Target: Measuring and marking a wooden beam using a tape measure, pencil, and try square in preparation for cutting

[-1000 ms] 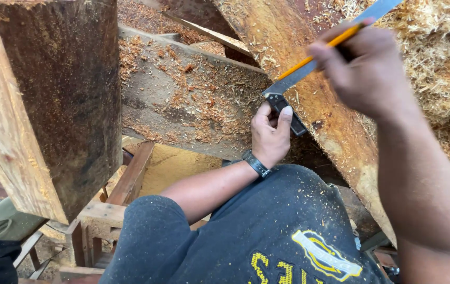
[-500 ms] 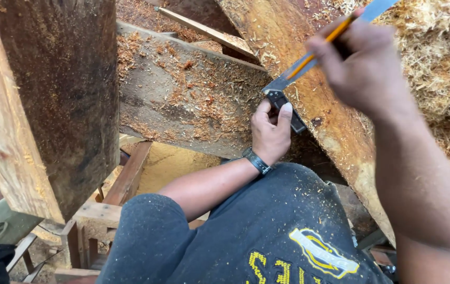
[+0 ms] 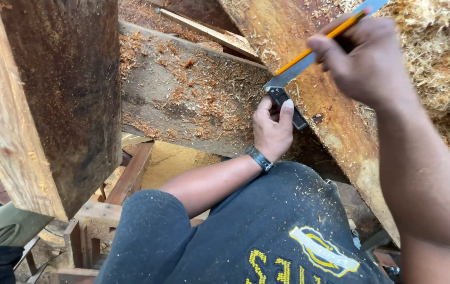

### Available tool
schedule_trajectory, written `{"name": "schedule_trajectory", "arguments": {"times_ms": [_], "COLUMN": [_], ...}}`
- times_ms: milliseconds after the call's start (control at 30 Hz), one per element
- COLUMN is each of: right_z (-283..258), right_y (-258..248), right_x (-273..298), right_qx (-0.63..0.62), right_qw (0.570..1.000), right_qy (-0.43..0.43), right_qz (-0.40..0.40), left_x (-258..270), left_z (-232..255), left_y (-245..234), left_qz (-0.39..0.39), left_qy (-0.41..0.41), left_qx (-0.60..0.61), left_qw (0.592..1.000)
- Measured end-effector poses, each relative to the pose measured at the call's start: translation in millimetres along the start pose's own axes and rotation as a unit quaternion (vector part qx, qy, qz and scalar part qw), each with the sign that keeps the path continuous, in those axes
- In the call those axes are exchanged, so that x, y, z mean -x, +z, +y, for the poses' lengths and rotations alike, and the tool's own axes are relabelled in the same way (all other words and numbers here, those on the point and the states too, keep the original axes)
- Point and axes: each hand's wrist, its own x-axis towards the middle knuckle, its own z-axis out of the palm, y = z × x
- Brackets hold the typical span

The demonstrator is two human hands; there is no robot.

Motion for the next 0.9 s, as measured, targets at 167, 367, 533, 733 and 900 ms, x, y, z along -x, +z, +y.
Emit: {"name": "schedule_trajectory", "arguments": {"times_ms": [167,367,533,733,900], "right_z": [53,23,-40,-14,15], "right_y": [-39,14,78,55,10], "right_x": [0,21,47,89,167], "right_qx": [0.145,0.310,0.196,-0.006,0.025], "right_qw": [0.979,0.912,0.929,0.966,0.978], "right_qy": [-0.094,-0.241,-0.308,-0.237,-0.035], "right_qz": [0.108,0.118,0.062,0.104,0.205], "left_x": [0,-1,-1,7,34], "left_z": [1,1,-109,-27,30], "left_y": [-1,1,23,-7,-15], "left_qz": [-0.003,-0.001,-0.054,-0.064,-0.174], "left_qy": [0.001,-0.018,0.142,0.016,0.173], "left_qx": [-0.007,-0.009,-0.261,0.098,0.088], "left_qw": [1.000,1.000,0.953,0.993,0.965]}}
